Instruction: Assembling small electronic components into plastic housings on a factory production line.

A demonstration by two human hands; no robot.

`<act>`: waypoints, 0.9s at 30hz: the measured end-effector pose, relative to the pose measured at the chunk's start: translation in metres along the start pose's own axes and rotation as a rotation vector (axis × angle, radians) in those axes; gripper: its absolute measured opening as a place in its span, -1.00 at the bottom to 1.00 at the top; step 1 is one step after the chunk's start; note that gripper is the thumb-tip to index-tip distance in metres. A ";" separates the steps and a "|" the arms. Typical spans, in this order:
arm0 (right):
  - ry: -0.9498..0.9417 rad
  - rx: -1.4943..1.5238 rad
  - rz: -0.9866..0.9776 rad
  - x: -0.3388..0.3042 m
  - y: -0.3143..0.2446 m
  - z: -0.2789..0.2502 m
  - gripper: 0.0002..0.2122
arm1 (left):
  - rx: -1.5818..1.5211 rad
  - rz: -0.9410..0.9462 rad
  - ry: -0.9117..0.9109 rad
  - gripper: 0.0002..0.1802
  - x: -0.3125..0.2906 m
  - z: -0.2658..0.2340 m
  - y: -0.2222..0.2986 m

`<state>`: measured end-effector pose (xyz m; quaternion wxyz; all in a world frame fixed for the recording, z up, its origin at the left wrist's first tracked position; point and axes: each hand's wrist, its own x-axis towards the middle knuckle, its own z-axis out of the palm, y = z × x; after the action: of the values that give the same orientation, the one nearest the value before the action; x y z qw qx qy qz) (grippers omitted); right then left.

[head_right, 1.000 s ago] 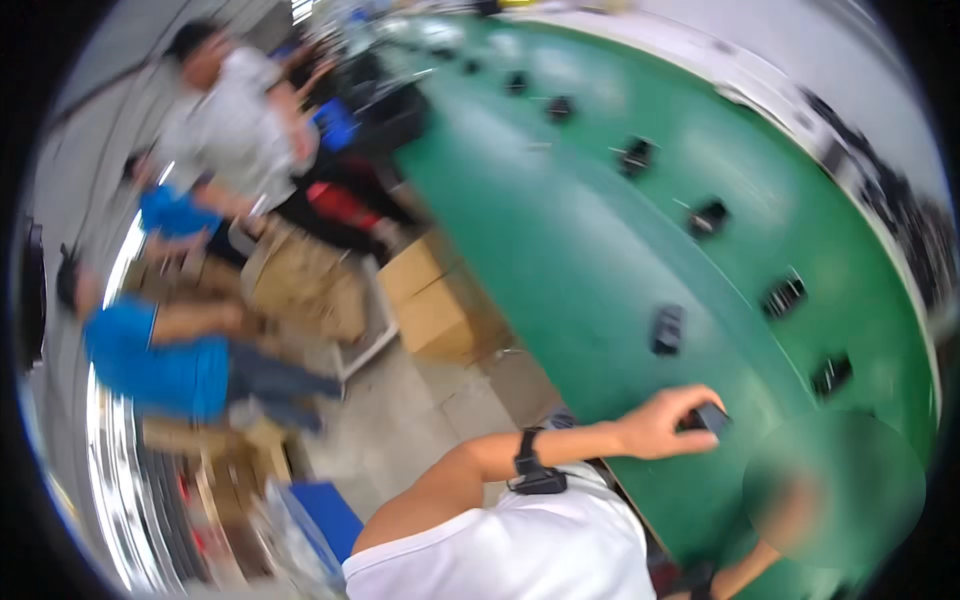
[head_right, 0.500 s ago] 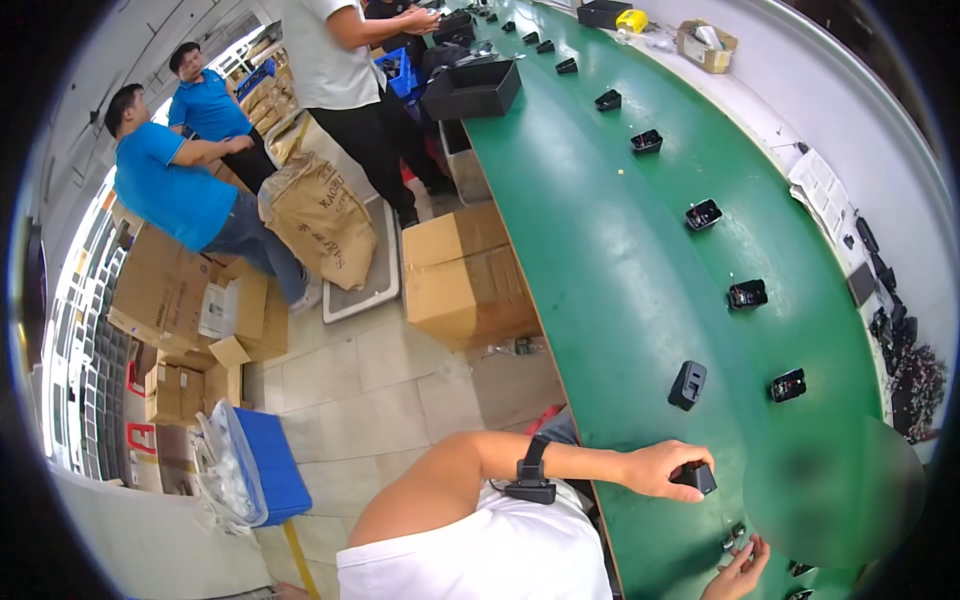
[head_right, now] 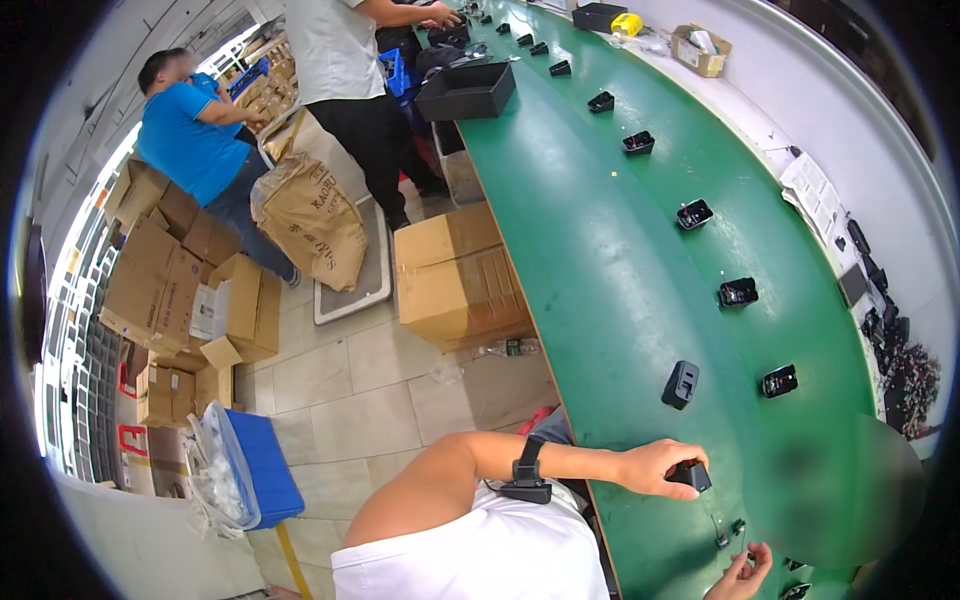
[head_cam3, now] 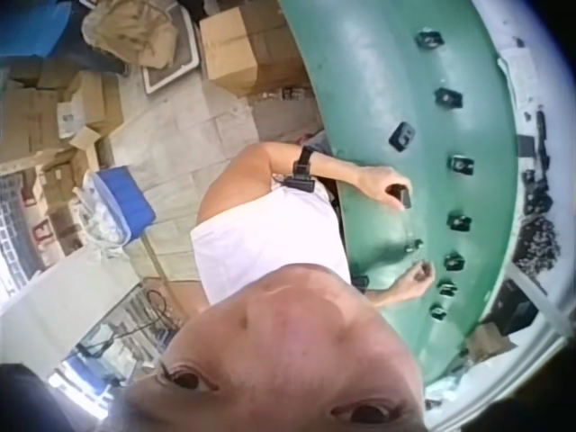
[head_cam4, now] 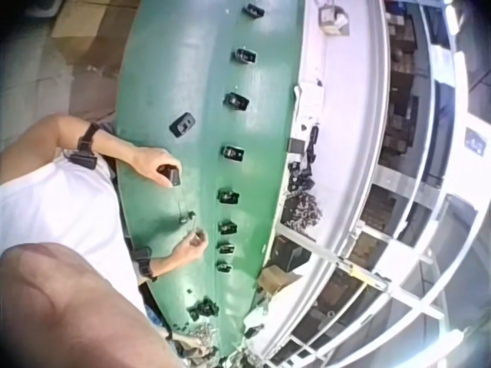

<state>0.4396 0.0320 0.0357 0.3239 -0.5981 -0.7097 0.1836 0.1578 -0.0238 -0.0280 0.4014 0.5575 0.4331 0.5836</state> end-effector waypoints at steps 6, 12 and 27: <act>0.017 0.071 0.061 0.003 0.005 -0.004 -0.81 | -0.043 -0.005 0.013 -0.53 0.000 0.003 -0.004; 0.128 0.083 -0.077 0.009 0.004 0.000 -0.79 | -0.027 0.014 0.018 -0.54 0.000 0.004 -0.003; -0.274 0.900 0.097 -0.002 -0.035 0.044 -0.74 | -0.334 -0.142 -0.083 -0.56 0.004 0.016 0.012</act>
<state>0.3848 0.0282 0.0261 0.4456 -0.4008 -0.5671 0.5651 0.1739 -0.0225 -0.0152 0.5461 0.4746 0.3516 0.5941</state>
